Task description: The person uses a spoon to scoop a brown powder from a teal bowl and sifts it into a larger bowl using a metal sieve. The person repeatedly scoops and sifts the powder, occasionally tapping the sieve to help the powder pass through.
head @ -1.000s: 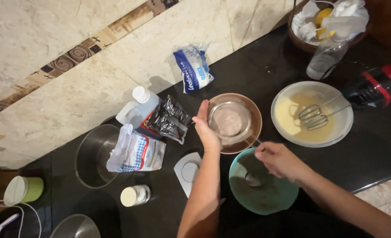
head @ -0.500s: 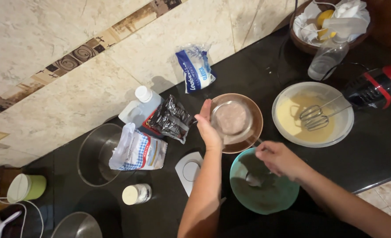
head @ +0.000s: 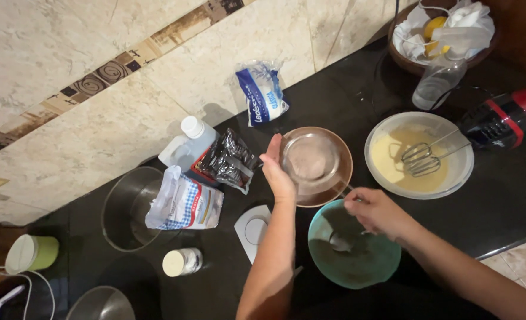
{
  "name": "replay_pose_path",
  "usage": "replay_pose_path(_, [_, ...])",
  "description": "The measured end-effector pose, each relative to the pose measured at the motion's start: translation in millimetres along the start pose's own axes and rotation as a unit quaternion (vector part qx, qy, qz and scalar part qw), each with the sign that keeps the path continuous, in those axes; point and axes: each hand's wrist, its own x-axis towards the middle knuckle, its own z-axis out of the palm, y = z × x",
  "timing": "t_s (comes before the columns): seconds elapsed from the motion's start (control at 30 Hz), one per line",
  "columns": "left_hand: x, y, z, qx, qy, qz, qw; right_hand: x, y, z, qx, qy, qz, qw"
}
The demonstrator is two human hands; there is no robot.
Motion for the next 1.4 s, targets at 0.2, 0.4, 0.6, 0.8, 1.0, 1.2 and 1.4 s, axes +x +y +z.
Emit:
replay_pose_path(0.2, [-0.9, 0.2, -0.9, 0.02, -0.002, 0.003, 1.0, 2.3, 6.3, -3.5, 0.003, -0.007, -0.001, 1.0])
replay_pose_path(0.4, [-5.2, 9.9, 2.8, 0.032, -0.01, 0.006, 0.999, -3.2, 2.3, -3.4, 0.004, -0.014, -0.003, 1.0])
replay_pose_path(0.6, [-5.8, 8.8, 2.1, 0.039, -0.012, 0.003, 0.999, -5.2, 4.3, -4.9, 0.004, -0.013, -0.007, 1.0])
replay_pose_path(0.8, [-4.2, 12.2, 3.7, 0.044, -0.012, 0.002, 0.999, -9.2, -2.8, -3.2, -0.016, -0.006, -0.005, 1.0])
replay_pose_path(1.0, [-6.1, 19.4, 6.5, 0.028, -0.007, 0.001, 1.0, -3.1, 7.4, -4.7, 0.002, -0.001, -0.002, 1.0])
replay_pose_path(1.2, [-2.7, 10.3, 3.4, 0.02, -0.005, -0.005, 1.0, -4.0, 4.5, -3.5, 0.009, -0.001, -0.004, 1.0])
replay_pose_path(1.4, [-3.7, 13.4, 4.3, 0.031, -0.006, -0.003, 0.999, -7.6, 1.1, -3.2, 0.008, 0.001, -0.003, 1.0])
